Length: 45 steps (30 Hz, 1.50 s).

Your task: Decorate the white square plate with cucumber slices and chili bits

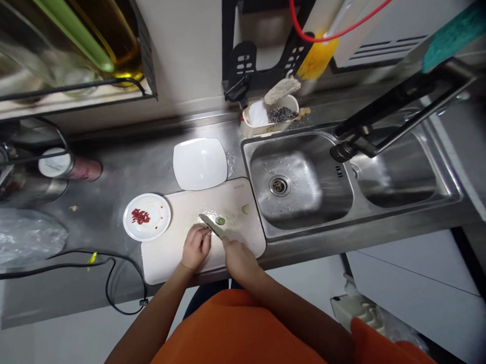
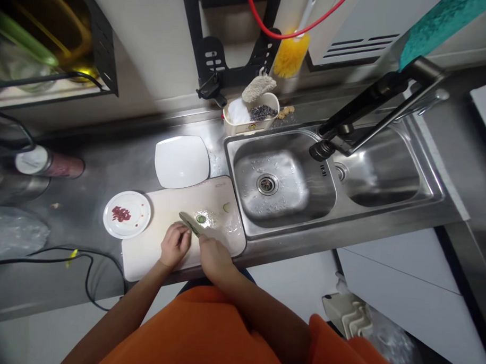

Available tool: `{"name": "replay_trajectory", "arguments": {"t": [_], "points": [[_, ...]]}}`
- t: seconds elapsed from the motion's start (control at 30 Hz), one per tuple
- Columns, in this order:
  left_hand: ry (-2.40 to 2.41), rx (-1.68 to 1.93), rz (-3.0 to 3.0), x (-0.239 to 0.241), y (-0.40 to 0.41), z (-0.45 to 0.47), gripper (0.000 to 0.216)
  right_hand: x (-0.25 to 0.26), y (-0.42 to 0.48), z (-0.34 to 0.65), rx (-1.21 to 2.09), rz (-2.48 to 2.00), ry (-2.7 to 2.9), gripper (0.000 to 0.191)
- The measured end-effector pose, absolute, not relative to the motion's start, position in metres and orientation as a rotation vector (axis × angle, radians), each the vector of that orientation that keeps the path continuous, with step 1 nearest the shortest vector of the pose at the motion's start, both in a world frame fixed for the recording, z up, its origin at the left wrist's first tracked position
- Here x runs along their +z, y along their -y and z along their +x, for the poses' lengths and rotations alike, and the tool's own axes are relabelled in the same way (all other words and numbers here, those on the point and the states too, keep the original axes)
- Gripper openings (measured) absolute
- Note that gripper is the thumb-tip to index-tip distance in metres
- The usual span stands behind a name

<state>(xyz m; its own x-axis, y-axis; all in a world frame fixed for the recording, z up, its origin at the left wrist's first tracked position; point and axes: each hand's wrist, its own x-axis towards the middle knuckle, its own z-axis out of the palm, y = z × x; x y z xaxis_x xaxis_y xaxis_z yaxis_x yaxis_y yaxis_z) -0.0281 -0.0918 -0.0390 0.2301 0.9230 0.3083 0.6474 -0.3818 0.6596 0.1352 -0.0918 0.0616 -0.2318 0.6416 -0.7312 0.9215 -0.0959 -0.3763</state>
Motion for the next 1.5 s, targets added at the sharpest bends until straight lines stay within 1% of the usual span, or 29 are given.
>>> {"name": "replay_trajectory", "arguments": {"t": [0.2,0.37,0.63,1.5], "points": [[-1.448,0.939,2.115,-0.035,0.09,-0.027,0.012,0.061,0.094,0.141,-1.224,1.73,-1.854,0.04],[-1.438,0.959,2.129,-0.034,0.09,-0.027,0.012,0.073,0.101,0.148,-1.166,1.721,-1.829,0.04],[-1.446,0.958,2.127,-0.033,0.09,-0.027,0.01,0.088,0.109,0.151,-1.205,1.679,-1.773,0.039],[-1.438,0.989,2.12,-0.034,0.089,-0.027,0.01,0.082,0.099,0.139,-1.209,1.689,-1.789,0.037]]}}
